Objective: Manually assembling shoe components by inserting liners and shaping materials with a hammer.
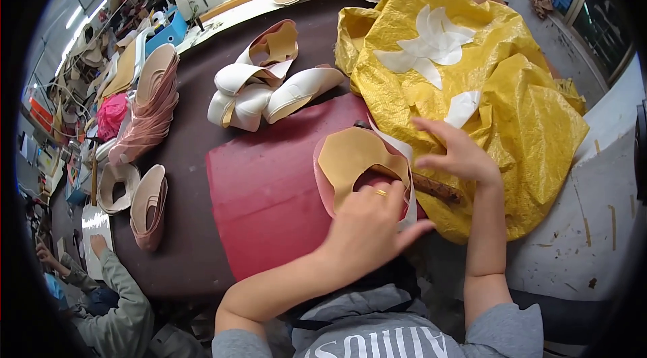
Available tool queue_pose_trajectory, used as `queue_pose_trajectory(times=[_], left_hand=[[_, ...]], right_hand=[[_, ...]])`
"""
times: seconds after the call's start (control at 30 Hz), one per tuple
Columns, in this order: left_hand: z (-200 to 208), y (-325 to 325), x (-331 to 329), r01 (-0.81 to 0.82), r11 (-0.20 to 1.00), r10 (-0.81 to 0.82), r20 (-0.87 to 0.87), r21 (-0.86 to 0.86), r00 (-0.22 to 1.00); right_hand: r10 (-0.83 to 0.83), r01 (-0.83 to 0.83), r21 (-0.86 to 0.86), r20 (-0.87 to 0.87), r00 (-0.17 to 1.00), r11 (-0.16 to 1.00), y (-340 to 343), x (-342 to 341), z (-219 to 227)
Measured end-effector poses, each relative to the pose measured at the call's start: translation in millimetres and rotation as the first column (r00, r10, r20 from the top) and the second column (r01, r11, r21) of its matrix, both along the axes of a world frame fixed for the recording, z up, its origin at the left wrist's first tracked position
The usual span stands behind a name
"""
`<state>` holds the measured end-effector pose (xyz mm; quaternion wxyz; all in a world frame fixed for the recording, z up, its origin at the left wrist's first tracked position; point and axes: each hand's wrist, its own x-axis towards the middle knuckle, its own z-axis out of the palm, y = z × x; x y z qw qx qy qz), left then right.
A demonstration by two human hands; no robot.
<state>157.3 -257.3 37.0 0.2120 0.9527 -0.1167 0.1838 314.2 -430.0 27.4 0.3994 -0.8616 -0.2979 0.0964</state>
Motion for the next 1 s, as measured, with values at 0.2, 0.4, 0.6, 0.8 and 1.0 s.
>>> queue_pose_trajectory(times=[0.2, 0.4, 0.6, 0.8, 1.0], left_hand=[[-15, 13, -3, 0.063, 0.955, -0.100, -0.116, -0.290, 0.988], [-10, 15, -23, -0.151, 0.833, 0.119, -0.094, -0.533, 0.988], [-29, -27, -7, -0.056, 0.996, 0.062, 0.089, -0.064, 0.994], [-45, 66, -87, -0.208, -0.285, -0.180, -0.161, -0.936, 0.971], [-51, 48, -136, -0.243, -0.160, 0.590, -0.290, -0.957, 0.754]], right_hand=[[0.150, -0.157, 0.063, 0.106, 0.983, 0.986, 17, -7, -15], [-0.288, 0.254, 0.419, 0.019, 0.957, 0.872, 39, -6, -31], [-0.537, 0.417, 0.622, 0.007, 0.844, 0.663, 66, -16, 7], [-0.503, 0.457, 0.788, -0.222, 0.835, 0.412, 1, 10, 19], [-0.227, 0.437, 0.566, -0.403, 0.886, 0.699, 65, -32, 1]])
